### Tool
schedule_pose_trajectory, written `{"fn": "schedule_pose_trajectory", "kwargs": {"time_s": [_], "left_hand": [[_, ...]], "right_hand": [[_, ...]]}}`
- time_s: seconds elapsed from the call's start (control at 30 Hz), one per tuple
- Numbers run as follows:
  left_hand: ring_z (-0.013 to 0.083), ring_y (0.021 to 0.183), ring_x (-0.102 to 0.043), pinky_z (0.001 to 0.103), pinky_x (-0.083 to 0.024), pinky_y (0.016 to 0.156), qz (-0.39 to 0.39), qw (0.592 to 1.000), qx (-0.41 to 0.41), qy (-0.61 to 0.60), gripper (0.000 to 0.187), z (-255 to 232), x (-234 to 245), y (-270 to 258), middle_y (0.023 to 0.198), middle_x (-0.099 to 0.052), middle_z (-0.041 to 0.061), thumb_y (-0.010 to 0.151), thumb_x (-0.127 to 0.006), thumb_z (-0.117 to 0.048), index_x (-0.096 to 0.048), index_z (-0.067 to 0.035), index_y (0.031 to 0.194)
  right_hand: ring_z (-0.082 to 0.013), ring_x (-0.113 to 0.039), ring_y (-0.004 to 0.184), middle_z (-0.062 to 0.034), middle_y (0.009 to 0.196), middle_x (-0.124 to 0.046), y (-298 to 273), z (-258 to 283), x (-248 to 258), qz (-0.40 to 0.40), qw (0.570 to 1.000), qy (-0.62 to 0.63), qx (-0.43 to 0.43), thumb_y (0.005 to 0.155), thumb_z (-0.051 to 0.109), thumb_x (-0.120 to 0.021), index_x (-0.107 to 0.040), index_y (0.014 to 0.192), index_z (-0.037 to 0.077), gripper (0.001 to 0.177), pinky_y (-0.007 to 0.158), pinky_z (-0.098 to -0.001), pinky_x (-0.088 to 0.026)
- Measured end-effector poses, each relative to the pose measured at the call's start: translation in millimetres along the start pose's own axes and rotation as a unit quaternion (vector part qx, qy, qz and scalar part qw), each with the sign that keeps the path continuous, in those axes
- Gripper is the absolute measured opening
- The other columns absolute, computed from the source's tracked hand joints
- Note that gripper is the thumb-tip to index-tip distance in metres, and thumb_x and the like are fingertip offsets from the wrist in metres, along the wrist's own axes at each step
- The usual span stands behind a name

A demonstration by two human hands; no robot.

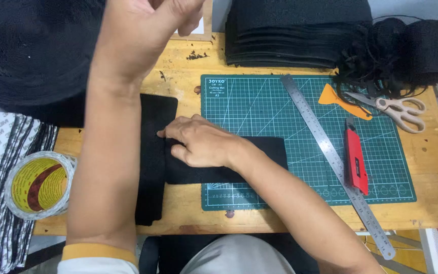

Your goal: Measure and cut strips of black fabric using a ruler, utility knife, and scissors on a cutting mat.

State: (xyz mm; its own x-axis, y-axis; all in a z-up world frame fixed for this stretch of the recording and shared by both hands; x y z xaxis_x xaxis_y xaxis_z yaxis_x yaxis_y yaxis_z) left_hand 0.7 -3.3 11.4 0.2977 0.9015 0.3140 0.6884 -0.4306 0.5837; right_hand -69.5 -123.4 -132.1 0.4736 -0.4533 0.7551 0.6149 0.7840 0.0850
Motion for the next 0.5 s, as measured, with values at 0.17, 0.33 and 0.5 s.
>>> {"fn": "schedule_pose_trajectory", "kwargs": {"time_s": [0.17, 0.33, 0.5], "left_hand": [[0.0099, 0.08, -0.052, 0.029, -0.041, 0.077, -0.011, 0.988, -0.003, 0.156, 0.043, -23, 16, -16, 0.082, -0.056, 0.001, 0.125, -0.067, -0.027, -0.056, -0.008, 0.088], [0.0143, 0.085, -0.058, 0.029, -0.048, 0.078, -0.044, 0.993, -0.005, 0.112, 0.03, -32, 4, -26, 0.089, -0.06, 0.007, 0.123, -0.067, -0.018, -0.059, -0.004, 0.098], [0.0206, 0.094, -0.068, 0.029, -0.058, 0.079, -0.095, 0.995, -0.003, 0.041, 0.011, -38, -15, -32, 0.098, -0.066, 0.015, 0.121, -0.068, -0.004, -0.063, 0.002, 0.113]], "right_hand": [[-0.0363, -0.058, 0.128, -0.0181, 0.135, -0.065, -3, 26, 21, 0.013, 0.999, 0.028, -0.041, 0.092, 0.019, -0.051, -0.064, 0.122, 0.004, 0.036, 0.108, -0.0494, -0.04], [-0.0513, -0.06, 0.121, -0.0308, 0.133, -0.061, -8, 27, 28, 0.018, 0.99, 0.095, -0.101, 0.095, 0.024, -0.047, -0.064, 0.112, 0.0, 0.034, 0.101, -0.0602, -0.046], [-0.0436, -0.07, 0.109, -0.0221, 0.109, -0.073, -21, 33, 70, -0.132, 0.981, 0.124, -0.071, 0.094, 0.017, -0.054, -0.068, 0.115, 0.004, 0.028, 0.098, -0.0548, -0.052]]}}
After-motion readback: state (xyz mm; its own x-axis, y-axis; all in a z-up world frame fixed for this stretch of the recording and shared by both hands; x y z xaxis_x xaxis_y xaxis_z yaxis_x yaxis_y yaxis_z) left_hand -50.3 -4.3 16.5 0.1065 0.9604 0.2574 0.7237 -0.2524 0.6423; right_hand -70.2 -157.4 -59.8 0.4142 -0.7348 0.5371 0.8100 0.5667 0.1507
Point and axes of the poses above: each hand's wrist, its own y-axis towards the middle knuckle, its own x-axis out of the back of the hand, z = x × y, the point moved 1 cm from there along y, towards the middle knuckle
